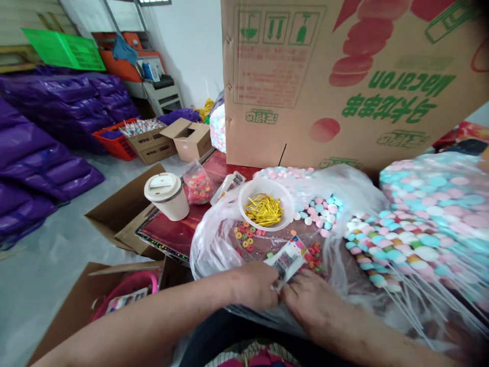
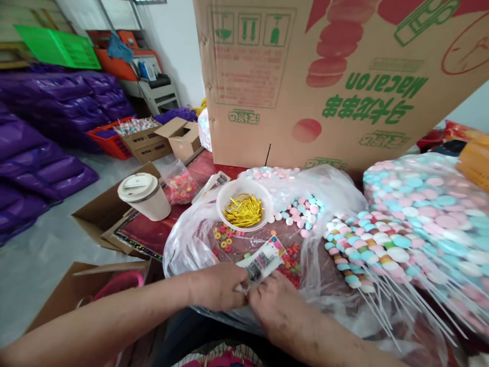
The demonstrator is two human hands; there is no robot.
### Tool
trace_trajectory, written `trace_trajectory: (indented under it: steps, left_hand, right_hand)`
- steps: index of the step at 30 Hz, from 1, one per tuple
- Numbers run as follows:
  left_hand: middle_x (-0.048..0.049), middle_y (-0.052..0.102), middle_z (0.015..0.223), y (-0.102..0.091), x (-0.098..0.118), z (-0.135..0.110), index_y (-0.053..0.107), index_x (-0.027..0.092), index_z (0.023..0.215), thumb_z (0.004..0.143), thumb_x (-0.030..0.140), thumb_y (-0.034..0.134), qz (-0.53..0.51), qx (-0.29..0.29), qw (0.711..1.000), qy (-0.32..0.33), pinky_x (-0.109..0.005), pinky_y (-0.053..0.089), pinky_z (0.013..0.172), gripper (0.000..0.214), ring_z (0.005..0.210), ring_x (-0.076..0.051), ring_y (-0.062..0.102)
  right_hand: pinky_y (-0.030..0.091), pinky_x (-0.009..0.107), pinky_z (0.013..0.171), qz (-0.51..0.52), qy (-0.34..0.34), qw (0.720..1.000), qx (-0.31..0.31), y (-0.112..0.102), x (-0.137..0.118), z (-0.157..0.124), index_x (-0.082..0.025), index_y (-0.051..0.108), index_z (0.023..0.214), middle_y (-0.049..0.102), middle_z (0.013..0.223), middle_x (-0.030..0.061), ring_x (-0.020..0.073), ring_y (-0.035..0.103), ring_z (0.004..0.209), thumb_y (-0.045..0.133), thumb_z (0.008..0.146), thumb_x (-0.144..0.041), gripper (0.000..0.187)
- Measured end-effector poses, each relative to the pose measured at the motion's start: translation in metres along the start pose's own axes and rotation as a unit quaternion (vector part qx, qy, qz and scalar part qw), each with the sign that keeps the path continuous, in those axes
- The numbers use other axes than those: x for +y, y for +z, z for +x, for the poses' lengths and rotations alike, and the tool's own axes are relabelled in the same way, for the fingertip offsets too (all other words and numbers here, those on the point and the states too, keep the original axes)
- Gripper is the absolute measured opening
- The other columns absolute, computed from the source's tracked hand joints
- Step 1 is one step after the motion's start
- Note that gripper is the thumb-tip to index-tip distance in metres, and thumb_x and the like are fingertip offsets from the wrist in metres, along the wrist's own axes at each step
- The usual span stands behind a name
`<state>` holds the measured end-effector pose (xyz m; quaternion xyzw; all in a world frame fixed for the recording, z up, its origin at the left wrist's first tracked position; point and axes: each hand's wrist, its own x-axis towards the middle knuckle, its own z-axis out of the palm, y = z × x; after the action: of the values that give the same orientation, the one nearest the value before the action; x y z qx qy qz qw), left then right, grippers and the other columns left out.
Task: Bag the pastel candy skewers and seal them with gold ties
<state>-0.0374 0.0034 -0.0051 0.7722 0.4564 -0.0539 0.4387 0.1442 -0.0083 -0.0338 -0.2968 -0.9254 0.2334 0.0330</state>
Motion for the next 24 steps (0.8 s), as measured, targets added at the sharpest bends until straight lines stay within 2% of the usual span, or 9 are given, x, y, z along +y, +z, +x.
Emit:
trace_trajectory:
  steps: [3, 6, 7, 9, 10, 11, 13, 15, 24]
  left_hand:
    - [-0.0097, 0.068, 0.078, 0.009, -0.009, -0.019, 0.063, 0.013, 0.085, 0.08, 0.015, 0.052, 0.221, 0.199, 0.946, 0.128, -0.037, 0.052, 0.061, 0.012, 0.068, -0.024, 0.064]
    - [-0.0103, 0.069, 0.085, 0.017, -0.029, -0.029, 0.064, 0.015, 0.095, 0.086, 0.015, 0.047, 0.188, 0.358, 0.888, 0.218, -0.038, 0.053, 0.066, 0.019, 0.072, -0.022, 0.064]
    - [-0.0099, 0.07, 0.084, 0.019, -0.035, -0.029, 0.066, 0.016, 0.094, 0.087, 0.017, 0.047, 0.104, 0.409, 0.884, 0.203, -0.036, 0.053, 0.067, 0.02, 0.072, -0.021, 0.064]
    - [-0.0071, 0.07, 0.078, 0.018, -0.044, -0.027, 0.068, 0.017, 0.087, 0.085, 0.023, 0.052, -0.154, 0.481, 0.856, 0.113, -0.03, 0.052, 0.064, 0.018, 0.068, -0.018, 0.064]
    - [-0.0052, 0.069, 0.072, 0.015, -0.046, -0.025, 0.069, 0.017, 0.083, 0.082, 0.027, 0.056, -0.289, 0.489, 0.821, 0.053, -0.027, 0.051, 0.06, 0.016, 0.063, -0.017, 0.062]
    - [-0.0034, 0.067, 0.066, 0.012, -0.047, -0.024, 0.069, 0.017, 0.08, 0.078, 0.03, 0.061, -0.406, 0.478, 0.779, -0.006, -0.024, 0.048, 0.053, 0.016, 0.057, -0.015, 0.06]
    - [-0.0008, 0.061, 0.055, 0.004, -0.046, -0.023, 0.068, 0.016, 0.075, 0.07, 0.036, 0.068, -0.561, 0.424, 0.704, -0.099, -0.019, 0.037, 0.039, 0.02, 0.044, -0.011, 0.051]
    - [0.0007, 0.056, 0.048, -0.002, -0.046, -0.024, 0.066, 0.016, 0.072, 0.065, 0.04, 0.071, -0.635, 0.365, 0.665, -0.146, -0.017, 0.022, 0.031, 0.026, 0.036, -0.008, 0.042]
    - [-0.0001, 0.056, 0.046, -0.011, -0.049, -0.016, 0.062, 0.016, 0.069, 0.06, 0.04, 0.071, -0.706, 0.322, 0.62, -0.118, -0.016, 0.017, 0.027, 0.028, 0.032, -0.011, 0.042]
  right_hand:
    - [0.049, 0.031, 0.055, 0.328, 0.168, 0.926, -0.081, -0.001, -0.009, 0.011, -0.021, 0.047, 0.065, 0.044, 0.043, -0.0032, 0.0151, 0.048, 0.043, 0.034, 0.083, -0.026, 0.023]
    - [0.046, 0.029, 0.045, 0.446, 0.19, 0.863, -0.144, -0.028, -0.005, 0.035, -0.022, 0.043, 0.066, 0.031, 0.034, -0.0087, 0.0118, 0.034, 0.03, 0.025, 0.086, -0.039, 0.032]
    - [0.047, 0.028, 0.049, 0.428, 0.19, 0.873, -0.139, -0.041, 0.001, 0.048, -0.021, 0.047, 0.069, 0.04, 0.039, -0.0064, 0.0117, 0.039, 0.033, 0.027, 0.087, -0.043, 0.035]
    - [0.047, 0.025, 0.063, 0.24, 0.18, 0.954, -0.026, -0.064, 0.02, 0.081, -0.018, 0.057, 0.082, 0.063, 0.068, 0.0024, 0.0127, 0.057, 0.057, 0.029, 0.091, -0.042, 0.038]
    - [0.046, 0.025, 0.068, 0.071, 0.195, 0.977, 0.042, -0.072, 0.031, 0.098, -0.019, 0.06, 0.084, 0.066, 0.081, 0.005, 0.0134, 0.06, 0.069, 0.031, 0.091, -0.035, 0.035]
    - [0.044, 0.027, 0.073, 0.019, 0.207, 0.977, 0.049, -0.076, 0.042, 0.116, -0.017, 0.061, 0.078, 0.066, 0.087, 0.0092, 0.0169, 0.06, 0.08, 0.04, 0.087, -0.028, 0.025]
    - [0.042, 0.029, 0.072, -0.038, 0.22, 0.974, 0.04, -0.075, 0.06, 0.145, -0.015, 0.06, 0.062, 0.066, 0.081, 0.0125, 0.0215, 0.06, 0.083, 0.054, 0.075, -0.016, 0.014]
    - [0.04, 0.029, 0.067, -0.052, 0.22, 0.974, 0.021, -0.068, 0.072, 0.162, -0.016, 0.058, 0.054, 0.064, 0.071, 0.0117, 0.0221, 0.06, 0.076, 0.058, 0.066, -0.01, 0.014]
    - [0.04, 0.021, 0.059, -0.033, 0.153, 0.983, 0.093, -0.072, 0.06, 0.125, -0.018, 0.066, 0.086, 0.064, 0.071, 0.0001, 0.0132, 0.057, 0.065, 0.039, 0.089, -0.025, 0.027]
